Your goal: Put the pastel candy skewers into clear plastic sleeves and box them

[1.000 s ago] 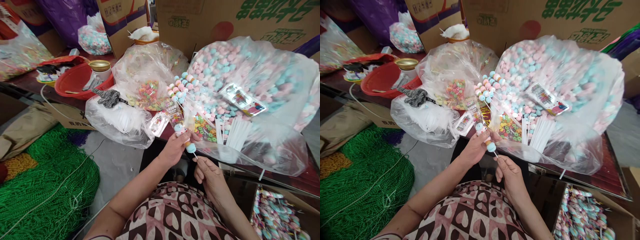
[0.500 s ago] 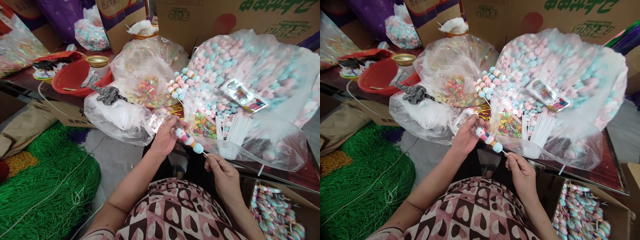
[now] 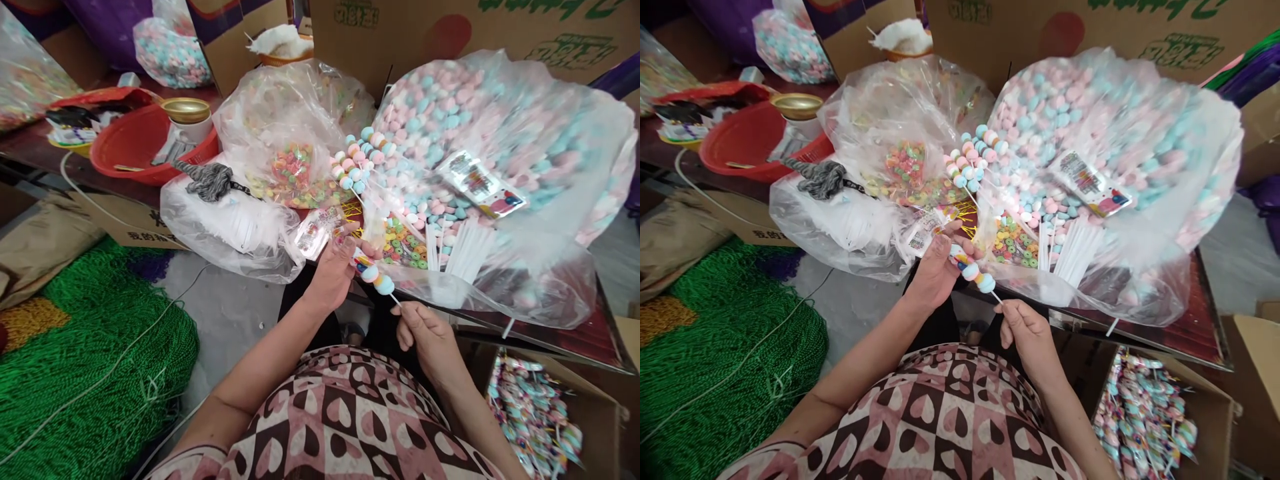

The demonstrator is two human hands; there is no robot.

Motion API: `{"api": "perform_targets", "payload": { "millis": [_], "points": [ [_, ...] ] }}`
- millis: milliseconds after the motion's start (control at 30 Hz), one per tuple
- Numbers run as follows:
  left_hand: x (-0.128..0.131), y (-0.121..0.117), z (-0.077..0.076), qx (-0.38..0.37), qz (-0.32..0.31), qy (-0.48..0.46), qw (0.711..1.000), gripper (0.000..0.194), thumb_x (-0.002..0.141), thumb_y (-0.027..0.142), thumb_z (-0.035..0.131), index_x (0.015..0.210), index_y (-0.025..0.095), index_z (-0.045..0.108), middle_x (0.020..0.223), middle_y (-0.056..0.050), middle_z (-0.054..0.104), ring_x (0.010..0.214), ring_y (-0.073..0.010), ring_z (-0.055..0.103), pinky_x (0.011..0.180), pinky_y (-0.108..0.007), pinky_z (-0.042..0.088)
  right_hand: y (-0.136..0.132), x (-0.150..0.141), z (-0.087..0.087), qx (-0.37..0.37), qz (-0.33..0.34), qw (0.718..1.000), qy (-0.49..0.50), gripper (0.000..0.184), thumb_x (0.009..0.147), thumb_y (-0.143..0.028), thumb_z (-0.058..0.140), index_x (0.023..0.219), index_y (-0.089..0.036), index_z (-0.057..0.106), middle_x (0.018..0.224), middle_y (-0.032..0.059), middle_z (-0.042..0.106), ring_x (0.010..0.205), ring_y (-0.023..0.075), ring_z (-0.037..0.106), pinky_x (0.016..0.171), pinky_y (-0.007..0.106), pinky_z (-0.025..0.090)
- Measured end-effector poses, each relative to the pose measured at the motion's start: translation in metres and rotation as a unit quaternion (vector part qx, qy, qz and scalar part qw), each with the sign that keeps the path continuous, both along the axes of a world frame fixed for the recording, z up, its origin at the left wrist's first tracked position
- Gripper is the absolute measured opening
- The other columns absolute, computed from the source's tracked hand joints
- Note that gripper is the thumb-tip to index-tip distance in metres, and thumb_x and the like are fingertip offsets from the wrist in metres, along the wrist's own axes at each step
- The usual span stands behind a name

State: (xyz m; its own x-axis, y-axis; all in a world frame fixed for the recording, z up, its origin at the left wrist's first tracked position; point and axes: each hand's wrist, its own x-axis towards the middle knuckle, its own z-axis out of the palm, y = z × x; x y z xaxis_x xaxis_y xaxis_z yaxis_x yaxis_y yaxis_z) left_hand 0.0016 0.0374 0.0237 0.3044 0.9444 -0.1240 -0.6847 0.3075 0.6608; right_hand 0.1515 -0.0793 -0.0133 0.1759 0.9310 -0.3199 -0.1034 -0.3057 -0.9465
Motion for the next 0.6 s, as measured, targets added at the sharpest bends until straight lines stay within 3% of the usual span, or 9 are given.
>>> {"api": "perform_targets", "payload": {
  "millis": [133,300,467,600],
  "points": [
    [0.000,-0.001,-0.004,-0.014,-0.011,0.005,1.000,0.031,0.073,0.039,0.078,0.094,0.021,0.063,0.073,0.001,0.066,0.082,-0.0198,0.069,0.077,-0.034,0.052,0.000,-0.001,0.001,0.020,0.008,1.000,0.020,0.031,0.082,-0.050,0.069,0.088,-0.020,0.066,0.057,-0.0027,0.058,0.048,0.0116,0.049,0.049,0.025,0.038],
    [-0.009,0.009,-0.001,-0.007,-0.011,0.003,1.000,0.025,0.081,0.041,0.068,0.093,0.020,0.067,0.077,-0.003,0.069,0.082,-0.0200,0.069,0.081,-0.035,0.052,-0.002,-0.001,0.006,-0.002,0.065,0.998,0.028,0.029,0.082,-0.047,0.070,0.091,-0.020,0.066,0.062,-0.0014,0.064,0.047,0.0105,0.051,0.050,0.025,0.038],
    [-0.018,0.019,0.008,0.008,0.050,0.034,0.998,0.021,0.087,0.033,0.059,0.091,0.018,0.073,0.082,-0.005,0.070,0.084,-0.0188,0.067,0.080,-0.030,0.050,0.000,0.000,0.010,0.034,0.005,0.999,0.040,0.025,0.083,-0.045,0.069,0.089,-0.021,0.066,0.060,-0.0026,0.062,0.044,0.0094,0.048,0.048,0.024,0.036],
    [-0.022,0.018,0.007,-0.003,0.054,0.053,0.997,0.024,0.086,0.034,0.062,0.097,0.018,0.075,0.084,-0.005,0.072,0.079,-0.0159,0.065,0.073,-0.026,0.049,0.000,0.001,0.008,0.036,-0.009,0.999,0.027,0.024,0.083,-0.045,0.068,0.087,-0.021,0.067,0.056,-0.0037,0.058,0.042,0.0089,0.046,0.045,0.024,0.033]
  ]
}}
